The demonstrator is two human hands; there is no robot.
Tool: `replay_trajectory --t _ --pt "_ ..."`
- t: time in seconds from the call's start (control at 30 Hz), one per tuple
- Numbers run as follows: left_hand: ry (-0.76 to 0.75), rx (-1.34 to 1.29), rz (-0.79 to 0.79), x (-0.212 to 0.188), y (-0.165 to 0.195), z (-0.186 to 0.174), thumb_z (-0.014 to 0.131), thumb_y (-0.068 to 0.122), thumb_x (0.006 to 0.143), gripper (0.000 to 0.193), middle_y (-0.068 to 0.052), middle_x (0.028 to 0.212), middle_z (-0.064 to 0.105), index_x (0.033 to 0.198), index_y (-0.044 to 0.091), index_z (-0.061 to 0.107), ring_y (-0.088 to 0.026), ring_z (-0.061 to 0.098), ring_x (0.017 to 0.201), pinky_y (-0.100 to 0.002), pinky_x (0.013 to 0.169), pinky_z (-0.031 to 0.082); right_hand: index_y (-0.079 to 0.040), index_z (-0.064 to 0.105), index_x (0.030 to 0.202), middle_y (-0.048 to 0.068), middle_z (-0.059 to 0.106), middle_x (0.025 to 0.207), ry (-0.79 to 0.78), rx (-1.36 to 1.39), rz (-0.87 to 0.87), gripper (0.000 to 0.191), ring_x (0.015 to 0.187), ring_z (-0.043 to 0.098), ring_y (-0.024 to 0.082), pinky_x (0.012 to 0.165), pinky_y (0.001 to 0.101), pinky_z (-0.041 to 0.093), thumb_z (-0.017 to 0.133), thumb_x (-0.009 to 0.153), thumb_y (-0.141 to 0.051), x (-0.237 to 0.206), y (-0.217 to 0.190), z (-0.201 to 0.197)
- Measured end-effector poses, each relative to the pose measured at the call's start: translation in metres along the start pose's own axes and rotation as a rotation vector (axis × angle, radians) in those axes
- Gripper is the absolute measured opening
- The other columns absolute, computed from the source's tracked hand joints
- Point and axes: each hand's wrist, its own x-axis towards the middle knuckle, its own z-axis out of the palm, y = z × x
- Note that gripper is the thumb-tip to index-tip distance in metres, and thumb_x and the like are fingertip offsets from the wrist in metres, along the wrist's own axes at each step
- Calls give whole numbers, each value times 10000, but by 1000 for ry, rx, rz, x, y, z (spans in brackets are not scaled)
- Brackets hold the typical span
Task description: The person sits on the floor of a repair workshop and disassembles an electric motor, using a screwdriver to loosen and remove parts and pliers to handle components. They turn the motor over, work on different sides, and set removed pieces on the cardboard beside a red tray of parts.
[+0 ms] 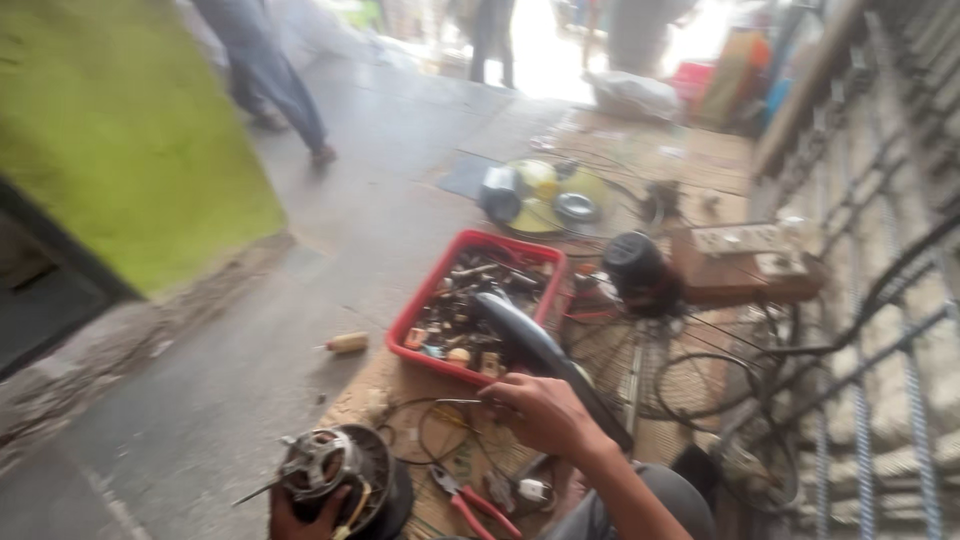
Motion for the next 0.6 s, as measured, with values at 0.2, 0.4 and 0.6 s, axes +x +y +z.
replay_trajectory --t 0.2,0.4,0.6 --pt "-95 182 -164 4 -11 3 946 127 597 1002 -231 1285 627 1455 -34 453 -321 651 1195 -440 1018 535 -174 745 1141 33 745 1048 -50 -16 41 260 945 711 264 754 421 550 716 887 -225 3 4 0" --pt "-72 -85 -21 7 -15 12 889 110 632 954 -220 1328 609 1460 -44 440 -312 622 1229 -432 1024 523 -172 742 1149 46 743 1036 -24 -19 9 260 927 714 279 727 420 548 716 892 -207 0 18 11" --pt "-60 -44 -53 -2 -14 13 893 124 675 865 -191 1301 644 1421 -27 482 -275 639 1190 -388 1019 517 -93 681 988 100 676 893 408 -346 69 98 761 685 272 645 387 549 642 927 -160 7 62 20"
